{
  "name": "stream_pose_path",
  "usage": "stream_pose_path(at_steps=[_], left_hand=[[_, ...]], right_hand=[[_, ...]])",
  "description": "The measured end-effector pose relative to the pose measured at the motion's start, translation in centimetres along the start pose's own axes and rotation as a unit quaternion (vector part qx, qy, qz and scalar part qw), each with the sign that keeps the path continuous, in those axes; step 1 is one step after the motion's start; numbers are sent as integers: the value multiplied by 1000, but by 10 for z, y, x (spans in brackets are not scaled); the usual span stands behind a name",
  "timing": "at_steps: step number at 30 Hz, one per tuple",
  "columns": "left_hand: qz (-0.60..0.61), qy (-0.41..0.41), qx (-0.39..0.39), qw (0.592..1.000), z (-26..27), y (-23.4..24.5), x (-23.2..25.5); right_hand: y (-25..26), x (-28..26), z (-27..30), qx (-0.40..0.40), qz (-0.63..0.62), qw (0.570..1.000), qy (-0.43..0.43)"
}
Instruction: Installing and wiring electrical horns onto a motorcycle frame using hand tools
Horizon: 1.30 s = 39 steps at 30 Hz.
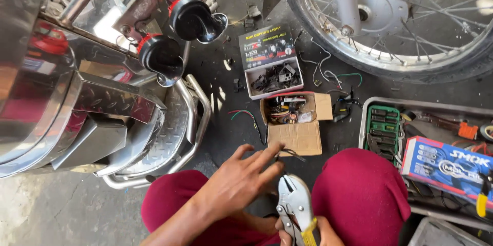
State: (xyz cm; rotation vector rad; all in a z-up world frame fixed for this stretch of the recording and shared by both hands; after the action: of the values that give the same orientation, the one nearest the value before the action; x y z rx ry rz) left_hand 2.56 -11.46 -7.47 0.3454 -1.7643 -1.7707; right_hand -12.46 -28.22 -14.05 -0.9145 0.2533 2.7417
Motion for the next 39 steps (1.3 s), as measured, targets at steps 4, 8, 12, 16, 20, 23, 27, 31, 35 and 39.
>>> stream_pose_path(at_steps=[4,8,12,16,20,23,27,31,35,39], left_hand=[[174,4,-48,984,-20,33,11],[144,22,175,974,-32,3,18],[152,23,317,936,-34,-24,28],[134,57,300,943,-42,-17,29],[89,132,316,935,-34,-31,26],[92,186,330,921,-26,-48,20],[116,236,344,901,-16,-65,16],[141,189,356,904,-13,-55,7],[187,139,267,935,-16,-41,-5],[436,183,83,877,-52,-10,-23]], right_hand=[[6,52,-66,-206,-116,971,-38],[-12,70,-77,-352,-219,908,-61],[-23,73,-30,49,-255,964,-52],[-13,71,-81,-501,-261,809,162],[-19,83,-85,-425,-166,884,100],[-18,97,-84,-273,-141,951,19],[-29,65,-75,-328,-49,943,5],[-29,65,-83,-389,-53,919,45],[-18,67,-89,-357,-89,930,2],[-16,63,-83,-361,-20,932,-7]])
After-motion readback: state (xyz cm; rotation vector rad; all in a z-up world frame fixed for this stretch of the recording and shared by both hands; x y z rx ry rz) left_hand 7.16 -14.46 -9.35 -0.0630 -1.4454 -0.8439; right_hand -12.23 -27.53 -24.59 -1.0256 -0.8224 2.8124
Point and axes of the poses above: each hand's wrist, its own z-axis away from the middle knuckle, its own y-axis out of the back of the hand, x = y × z, the point moved 5 cm from there along -z, towards the middle knuckle, and after that the axes turned 6 degrees about -x, right-handed, at the moved point
